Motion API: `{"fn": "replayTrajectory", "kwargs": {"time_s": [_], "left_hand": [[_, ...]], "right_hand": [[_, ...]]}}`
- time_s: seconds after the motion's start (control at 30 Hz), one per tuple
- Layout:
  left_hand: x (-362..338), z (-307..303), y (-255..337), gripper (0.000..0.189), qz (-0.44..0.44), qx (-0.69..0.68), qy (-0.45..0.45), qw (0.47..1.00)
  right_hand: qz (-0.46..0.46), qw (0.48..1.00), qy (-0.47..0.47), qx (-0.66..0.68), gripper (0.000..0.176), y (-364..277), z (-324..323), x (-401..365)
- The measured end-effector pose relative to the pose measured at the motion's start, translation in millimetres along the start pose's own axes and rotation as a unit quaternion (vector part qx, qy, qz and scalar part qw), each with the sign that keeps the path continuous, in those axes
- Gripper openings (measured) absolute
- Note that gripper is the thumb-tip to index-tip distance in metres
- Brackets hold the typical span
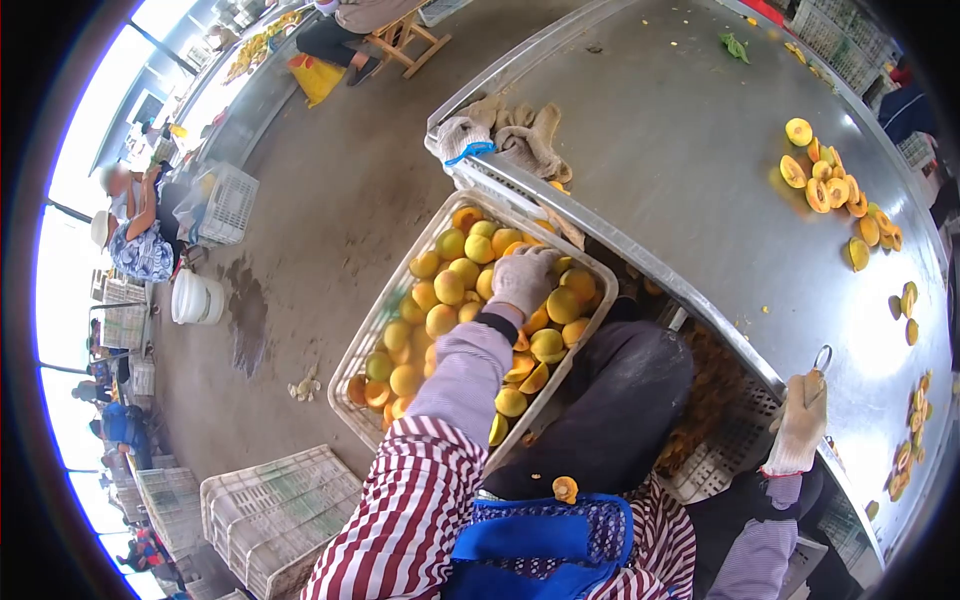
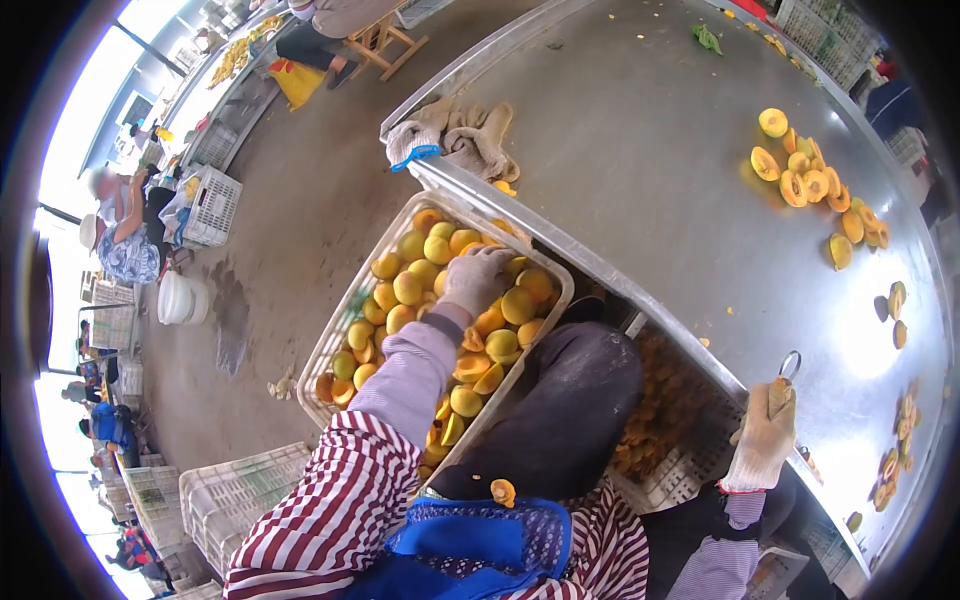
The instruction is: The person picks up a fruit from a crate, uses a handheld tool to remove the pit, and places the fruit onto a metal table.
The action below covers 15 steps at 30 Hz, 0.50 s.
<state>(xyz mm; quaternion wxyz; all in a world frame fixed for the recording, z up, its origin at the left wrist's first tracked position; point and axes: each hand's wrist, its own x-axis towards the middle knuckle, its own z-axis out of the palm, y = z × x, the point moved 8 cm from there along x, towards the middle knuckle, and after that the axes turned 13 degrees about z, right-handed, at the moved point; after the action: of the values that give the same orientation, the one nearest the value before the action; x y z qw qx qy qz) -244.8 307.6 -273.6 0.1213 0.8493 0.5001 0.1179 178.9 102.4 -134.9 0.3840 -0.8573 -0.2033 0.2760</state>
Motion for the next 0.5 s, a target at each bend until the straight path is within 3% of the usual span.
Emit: {"fn": "replayTrajectory", "kwargs": {"time_s": [0.03,0.07,0.13,0.2,0.27,0.33,0.4,0.43,0.5], "left_hand": [[2,-11,0,0.032,-0.033,-0.048,-0.043,0.997],[-9,-32,2,0.037,-0.1,-0.211,-0.011,0.972],[-30,-9,-25,0.036,-0.168,-0.427,-0.005,0.889],[-53,-20,-29,0.033,-0.177,-0.317,-0.076,0.929],[-73,-23,-45,0.033,-0.15,-0.075,-0.057,0.984],[-67,-44,-24,0.037,-0.193,0.009,-0.085,0.977],[-62,-60,5,0.047,-0.117,-0.001,0.071,0.991],[-64,-50,16,0.055,-0.037,0.054,0.118,0.991],[-68,5,21,0.06,-0.003,0.096,0.054,0.994]], "right_hand": [[-0.002,1.0,-0.006,0.012,0.022,0,0,3],[-0.001,1.0,-0.002,0.013,0.022,-1,-2,3],[0.011,1.0,0.006,-0.011,0.021,-3,-2,0],[0.008,1.0,0.006,-0.008,0.022,3,-2,2],[-0.001,1.0,0.019,-0.001,0.023,-1,-3,2],[0.002,1.0,0.021,-0.019,0.028,-12,-2,-11],[-0.011,0.999,0.028,-0.043,0.03,-16,-6,-14],[-0.005,0.998,0.03,-0.046,0.03,-17,-7,-15],[0.01,0.998,0.027,-0.064,0.03,-15,-9,-11]]}}
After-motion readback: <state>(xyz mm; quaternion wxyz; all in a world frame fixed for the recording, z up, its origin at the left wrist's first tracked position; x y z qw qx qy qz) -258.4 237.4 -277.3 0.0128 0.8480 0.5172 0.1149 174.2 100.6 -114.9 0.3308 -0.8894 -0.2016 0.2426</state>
